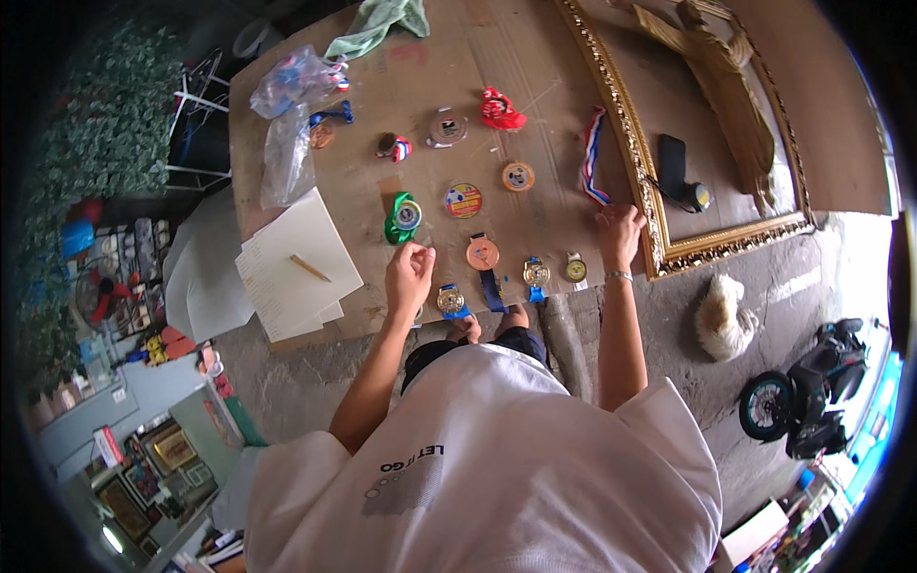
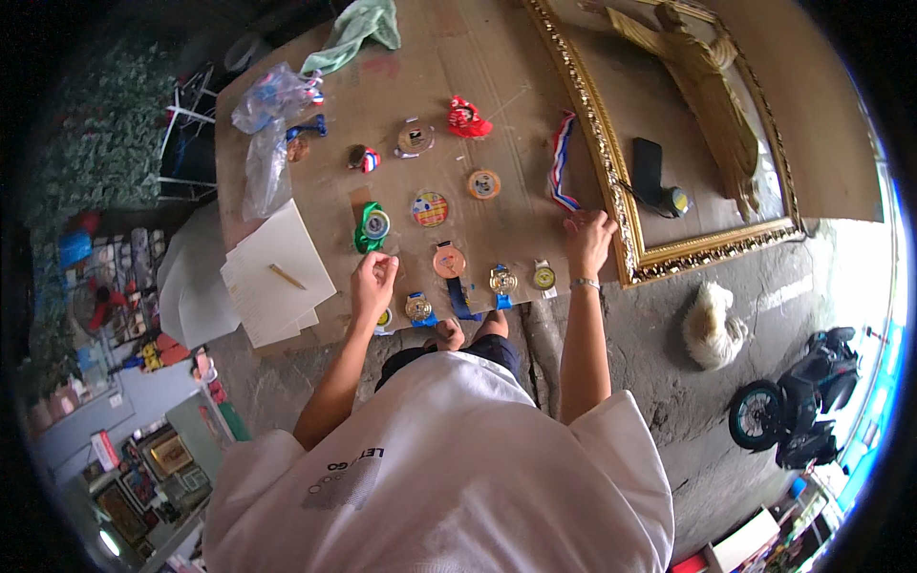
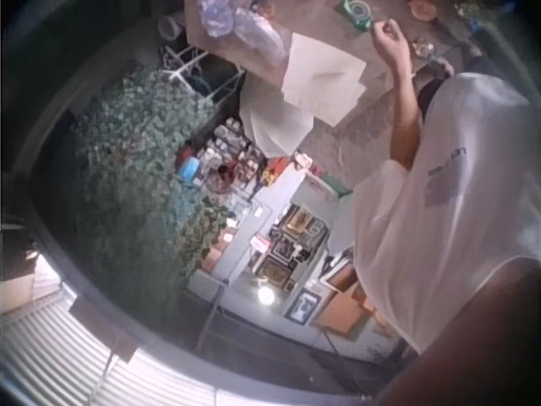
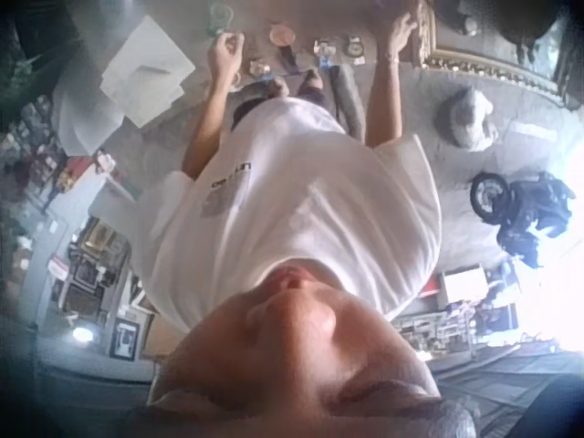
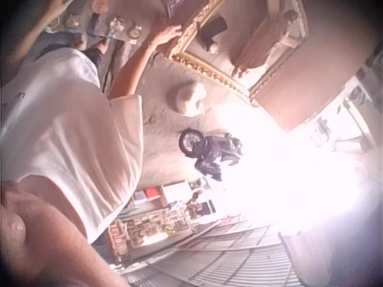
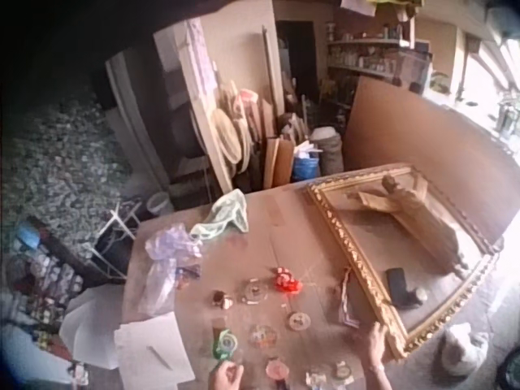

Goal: The person organizes medals and ribbons on a table, then uses a pencil to draw grid lines and diagrams on a sheet of paper. They also use a tape measure to measure the ribbons and write notes on the paper.

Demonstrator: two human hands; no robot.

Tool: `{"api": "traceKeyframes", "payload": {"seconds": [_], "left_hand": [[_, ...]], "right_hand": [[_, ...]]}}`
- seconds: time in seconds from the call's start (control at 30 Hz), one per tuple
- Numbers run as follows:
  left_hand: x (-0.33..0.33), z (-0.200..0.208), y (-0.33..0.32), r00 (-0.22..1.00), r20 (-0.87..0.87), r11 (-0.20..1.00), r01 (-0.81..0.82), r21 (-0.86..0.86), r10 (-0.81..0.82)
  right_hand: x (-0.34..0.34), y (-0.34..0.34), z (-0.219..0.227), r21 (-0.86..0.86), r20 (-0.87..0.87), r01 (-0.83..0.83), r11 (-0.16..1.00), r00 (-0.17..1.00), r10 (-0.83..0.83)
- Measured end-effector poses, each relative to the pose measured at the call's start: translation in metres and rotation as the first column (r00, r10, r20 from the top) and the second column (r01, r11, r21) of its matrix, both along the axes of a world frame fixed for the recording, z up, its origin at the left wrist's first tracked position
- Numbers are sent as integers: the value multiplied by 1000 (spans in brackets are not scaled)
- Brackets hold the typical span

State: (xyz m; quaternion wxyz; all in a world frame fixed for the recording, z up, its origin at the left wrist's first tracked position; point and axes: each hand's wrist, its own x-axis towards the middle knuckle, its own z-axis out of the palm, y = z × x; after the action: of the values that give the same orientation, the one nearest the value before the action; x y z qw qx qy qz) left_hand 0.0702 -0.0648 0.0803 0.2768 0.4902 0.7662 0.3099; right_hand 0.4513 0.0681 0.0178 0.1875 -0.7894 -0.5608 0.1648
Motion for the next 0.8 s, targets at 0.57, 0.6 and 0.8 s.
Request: {"api": "traceKeyframes", "payload": {"seconds": [0.57, 0.6, 0.8], "left_hand": [[69, -43, 28, 946, -140, 947, 266, -180, -293], [69, -34, 26, 956, 14, 934, 288, -212, -292], [59, 94, -29, 825, 486, 929, 363, -67, -288]], "right_hand": [[21, 27, 142, 553, -409, -85, 829, 839, 359], [20, 32, 165, 566, -585, 59, 822, 731, 351], [47, 8, 283, 800, -528, 98, 592, 583, 617]]}}
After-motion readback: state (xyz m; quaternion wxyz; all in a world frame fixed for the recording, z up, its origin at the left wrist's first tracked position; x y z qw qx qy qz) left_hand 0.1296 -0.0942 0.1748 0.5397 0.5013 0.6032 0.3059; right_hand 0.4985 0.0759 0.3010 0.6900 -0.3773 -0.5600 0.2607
